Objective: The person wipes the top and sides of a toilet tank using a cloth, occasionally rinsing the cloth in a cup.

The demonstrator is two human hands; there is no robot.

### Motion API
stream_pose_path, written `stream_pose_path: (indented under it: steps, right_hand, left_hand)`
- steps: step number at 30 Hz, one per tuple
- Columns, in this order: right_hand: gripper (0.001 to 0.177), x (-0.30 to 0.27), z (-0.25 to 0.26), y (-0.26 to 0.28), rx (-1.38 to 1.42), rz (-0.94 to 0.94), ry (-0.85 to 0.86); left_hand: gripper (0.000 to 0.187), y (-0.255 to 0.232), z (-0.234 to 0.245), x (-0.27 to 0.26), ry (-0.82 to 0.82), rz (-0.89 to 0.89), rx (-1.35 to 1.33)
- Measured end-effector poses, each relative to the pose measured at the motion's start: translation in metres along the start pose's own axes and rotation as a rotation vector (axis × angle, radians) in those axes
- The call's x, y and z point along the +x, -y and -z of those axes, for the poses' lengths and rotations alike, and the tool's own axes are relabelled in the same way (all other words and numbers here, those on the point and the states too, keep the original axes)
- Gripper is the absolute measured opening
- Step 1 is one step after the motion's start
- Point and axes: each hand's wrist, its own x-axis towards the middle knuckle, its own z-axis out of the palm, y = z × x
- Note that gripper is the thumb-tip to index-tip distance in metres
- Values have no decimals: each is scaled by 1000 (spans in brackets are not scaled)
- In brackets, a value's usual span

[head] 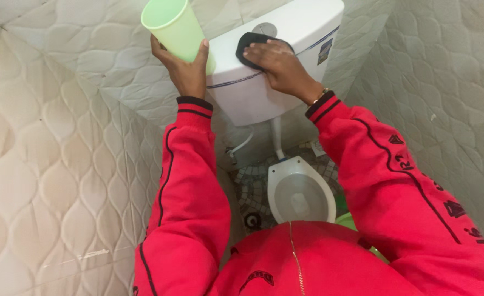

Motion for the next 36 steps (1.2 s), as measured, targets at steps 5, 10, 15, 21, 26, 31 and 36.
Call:
stream_pose_path:
  steps: [5, 10, 15, 21, 26, 31, 36]
  right_hand:
    - [56, -18, 22, -28, 9, -65, -23]
    - [57, -33, 35, -51, -11, -112, -47]
    - [57, -54, 26, -65, -100, -281, -170]
    - [52, -71, -25, -53, -65, -442, -495]
    - [41, -71, -54, -30, -114, -521, -575]
    - [30, -70, -73, -14, -110, -443, -557]
    - [29, -59, -95, 10, -45, -409, -475]
  left_hand:
    - [105, 6, -6, -2, 3, -6, 10]
    - [104, 12, -11, -2, 34, -11, -3]
    - [105, 24, -14, -1, 61, -79, -14]
    - [109, 31, -18, -1, 32, -97, 71]
    - [129, 32, -14, -6, 31, -102, 132]
    - [134, 41, -12, -11, 28, -165, 156]
    - [125, 44, -8, -22, -136, -150, 109]
